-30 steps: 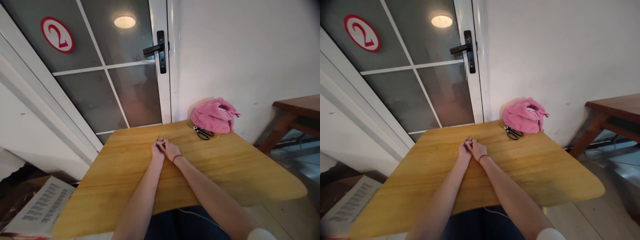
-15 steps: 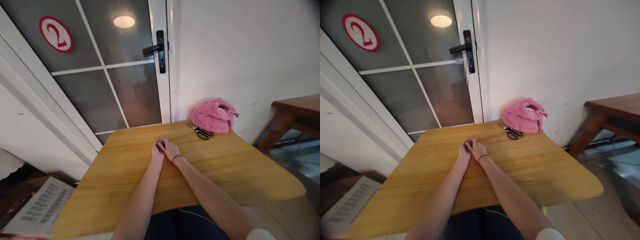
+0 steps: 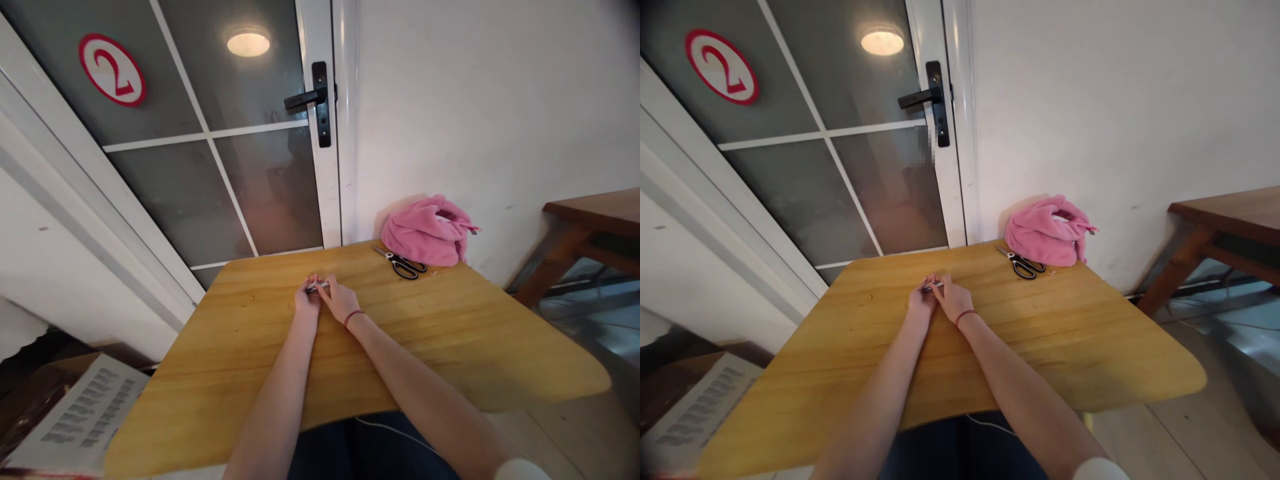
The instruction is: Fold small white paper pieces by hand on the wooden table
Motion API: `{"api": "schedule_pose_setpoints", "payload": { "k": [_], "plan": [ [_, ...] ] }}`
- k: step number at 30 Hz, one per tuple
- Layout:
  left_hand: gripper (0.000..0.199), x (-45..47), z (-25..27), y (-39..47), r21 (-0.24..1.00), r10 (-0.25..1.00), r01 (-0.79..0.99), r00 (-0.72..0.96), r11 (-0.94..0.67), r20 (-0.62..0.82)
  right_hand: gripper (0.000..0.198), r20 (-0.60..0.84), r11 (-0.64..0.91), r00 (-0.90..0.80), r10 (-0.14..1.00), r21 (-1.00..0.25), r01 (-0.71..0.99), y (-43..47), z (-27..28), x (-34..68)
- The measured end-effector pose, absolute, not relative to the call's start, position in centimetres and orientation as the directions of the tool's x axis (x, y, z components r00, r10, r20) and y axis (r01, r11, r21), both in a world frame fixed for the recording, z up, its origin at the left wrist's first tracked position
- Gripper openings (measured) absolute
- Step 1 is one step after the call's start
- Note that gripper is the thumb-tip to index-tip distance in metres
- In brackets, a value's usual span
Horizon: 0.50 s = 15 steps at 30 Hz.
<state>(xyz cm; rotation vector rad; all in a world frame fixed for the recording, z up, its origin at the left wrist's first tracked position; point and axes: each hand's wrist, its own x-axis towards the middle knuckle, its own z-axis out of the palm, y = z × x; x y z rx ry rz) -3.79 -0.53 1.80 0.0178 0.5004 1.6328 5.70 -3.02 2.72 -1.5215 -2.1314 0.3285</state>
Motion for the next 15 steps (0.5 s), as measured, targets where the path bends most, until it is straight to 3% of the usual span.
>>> {"api": "schedule_pose_setpoints", "payload": {
  "k": [8,15],
  "plan": [
    [0.019,-4.6,1.9,-0.3,0.346,0.915,-0.935,-0.203,-0.075,-0.348,0.037,0.326,0.352,-0.203,0.923,-0.507,0.787,-3.6,3.5,5.8],
    [0.023,-2.2,2.7,-1.5,0.376,0.965,-0.926,-0.132,-0.038,-0.227,0.038,0.339,0.337,-0.169,0.926,-0.535,0.775,-3.0,2.9,5.9]
  ]
}}
